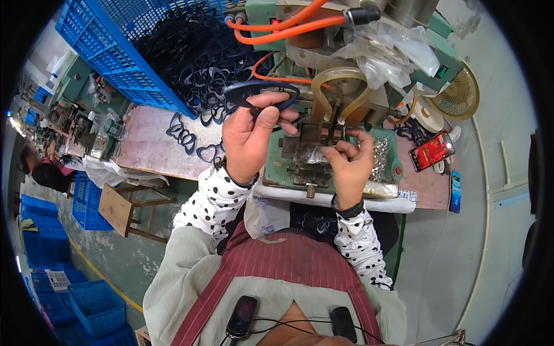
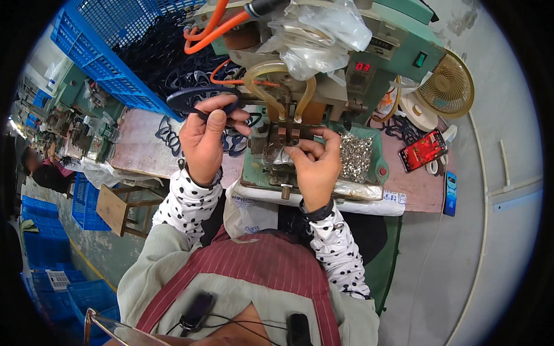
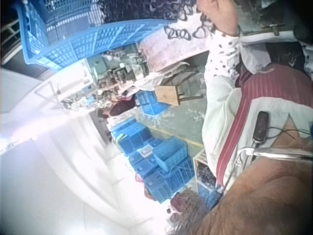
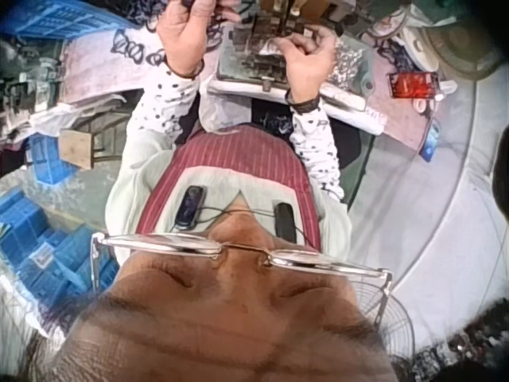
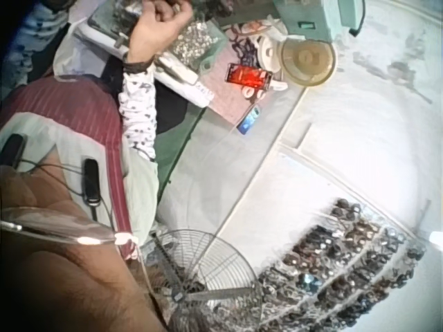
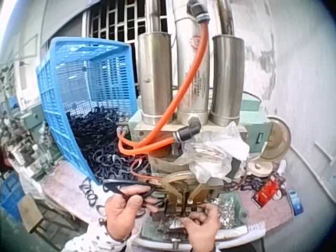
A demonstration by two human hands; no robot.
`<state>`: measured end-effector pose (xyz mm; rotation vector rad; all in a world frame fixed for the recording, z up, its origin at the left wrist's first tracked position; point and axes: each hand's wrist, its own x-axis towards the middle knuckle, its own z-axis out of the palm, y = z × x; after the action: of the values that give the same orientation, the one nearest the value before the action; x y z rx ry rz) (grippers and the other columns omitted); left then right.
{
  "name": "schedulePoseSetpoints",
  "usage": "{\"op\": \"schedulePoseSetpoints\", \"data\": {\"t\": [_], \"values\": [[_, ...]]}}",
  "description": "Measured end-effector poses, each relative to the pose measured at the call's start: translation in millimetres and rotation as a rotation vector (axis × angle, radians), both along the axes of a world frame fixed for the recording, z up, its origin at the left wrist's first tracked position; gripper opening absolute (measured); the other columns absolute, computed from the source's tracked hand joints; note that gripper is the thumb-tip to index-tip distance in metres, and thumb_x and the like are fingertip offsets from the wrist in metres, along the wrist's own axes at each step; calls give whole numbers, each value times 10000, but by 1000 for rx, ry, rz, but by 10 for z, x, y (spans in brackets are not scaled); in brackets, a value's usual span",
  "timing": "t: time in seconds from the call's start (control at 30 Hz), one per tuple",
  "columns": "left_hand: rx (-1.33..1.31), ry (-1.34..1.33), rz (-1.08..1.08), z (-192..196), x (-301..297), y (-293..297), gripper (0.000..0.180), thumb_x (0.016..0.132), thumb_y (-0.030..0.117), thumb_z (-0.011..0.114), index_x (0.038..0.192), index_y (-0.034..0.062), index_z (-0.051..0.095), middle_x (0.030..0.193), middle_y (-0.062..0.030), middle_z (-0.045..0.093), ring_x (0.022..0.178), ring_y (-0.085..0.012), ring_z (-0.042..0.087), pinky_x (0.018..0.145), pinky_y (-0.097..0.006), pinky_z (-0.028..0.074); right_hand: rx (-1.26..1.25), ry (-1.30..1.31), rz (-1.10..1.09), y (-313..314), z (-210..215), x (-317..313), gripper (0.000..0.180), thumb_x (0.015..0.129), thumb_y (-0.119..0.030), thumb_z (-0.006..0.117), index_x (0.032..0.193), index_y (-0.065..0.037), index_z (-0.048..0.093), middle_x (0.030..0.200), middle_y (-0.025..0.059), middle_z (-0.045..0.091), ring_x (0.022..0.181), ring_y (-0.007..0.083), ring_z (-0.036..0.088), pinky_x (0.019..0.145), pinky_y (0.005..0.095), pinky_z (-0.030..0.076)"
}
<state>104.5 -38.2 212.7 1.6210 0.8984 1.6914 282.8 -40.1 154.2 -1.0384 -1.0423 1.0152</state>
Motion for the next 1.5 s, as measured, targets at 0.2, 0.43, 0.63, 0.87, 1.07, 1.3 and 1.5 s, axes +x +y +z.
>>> {"op": "schedulePoseSetpoints", "data": {"t": [0.2, 0.43, 0.63, 0.87, 1.07, 1.3, 1.5], "values": [[734, 606, -184, -414, 112, -206, 208, 938, 204, 539, 1047, 56, 636, 1074, -99, 685, 965, -251, 671, 949, -444, 437, 93, -117, -45, 34, -38, 4, 465, 756, 15, 727, 1156, 8, 490, 818, 54, 685, 632, 44, 503, 585, 191, 422], [762, 613, -419, -826, 362, -42, 332, 832, 37, 581, 1159, -16, 607, 1193, -158, 623, 1043, -285, 622, 969, -467, 475, 33, -872, -551, 312, -753, 1215, 326, 795, -91, 716, 1097, -31, 607, 916, 114, 703, 792, 235, 662, 729, 333, 506], [803, 697, -386, -786, 341, -43, 346, 820, 35, 582, 1161, -16, 605, 1187, -147, 630, 989, -270, 631, 939, -443, 491, -118, -1035, -274, 22, -915, 1566, 341, 803, -200, 717, 1076, -16, 629, 933, 172, 665, 842, 318, 648, 754, 401, 505], [812, 704, -351, -753, 333, -68, 322, 830, 59, 596, 1143, -15, 611, 1202, -143, 632, 1010, -272, 640, 955, -433, 483, 4, -1131, -330, 225, -1120, 1453, 158, 837, -179, 675, 944, -62, 670, 895, 166, 644, 834, 365, 606, 742, 434, 482], [803, 722, 112, -998, -125, 21, 296, 837, 202, 662, 1118, 118, 618, 1197, -132, 607, 1060, -292, 586, 960, -483, 393, -67, -821, -417, 242, -1078, 1391, 110, 829, -152, 683, 896, -65, 674, 746, 88, 637, 708, 218, 609, 661, 341, 472], [-561, 873, 1242, -1953, -886, 994, 416, 796, 366, 696, 1148, 153, 635, 1365, -162, 482, 1192, -370, 459, 914, -554, 370, 5, -1070, -455, 254, -1080, 1302, 190, 808, -209, 718, 954, -93, 682, 859, 109, 649, 810, 266, 616, 718, 372, 480], [-410, 915, 1008, -2360, -1012, 939, 266, 807, 369, 688, 997, 182, 691, 1239, -111, 572, 1100, -340, 529, 857, -536, 377, -21, -1217, -381, 214, -1032, 1294, 168, 813, -200, 706, 935, -85, 699, 916, 106, 634, 862, 309, 598, 745, 395, 473]]}}
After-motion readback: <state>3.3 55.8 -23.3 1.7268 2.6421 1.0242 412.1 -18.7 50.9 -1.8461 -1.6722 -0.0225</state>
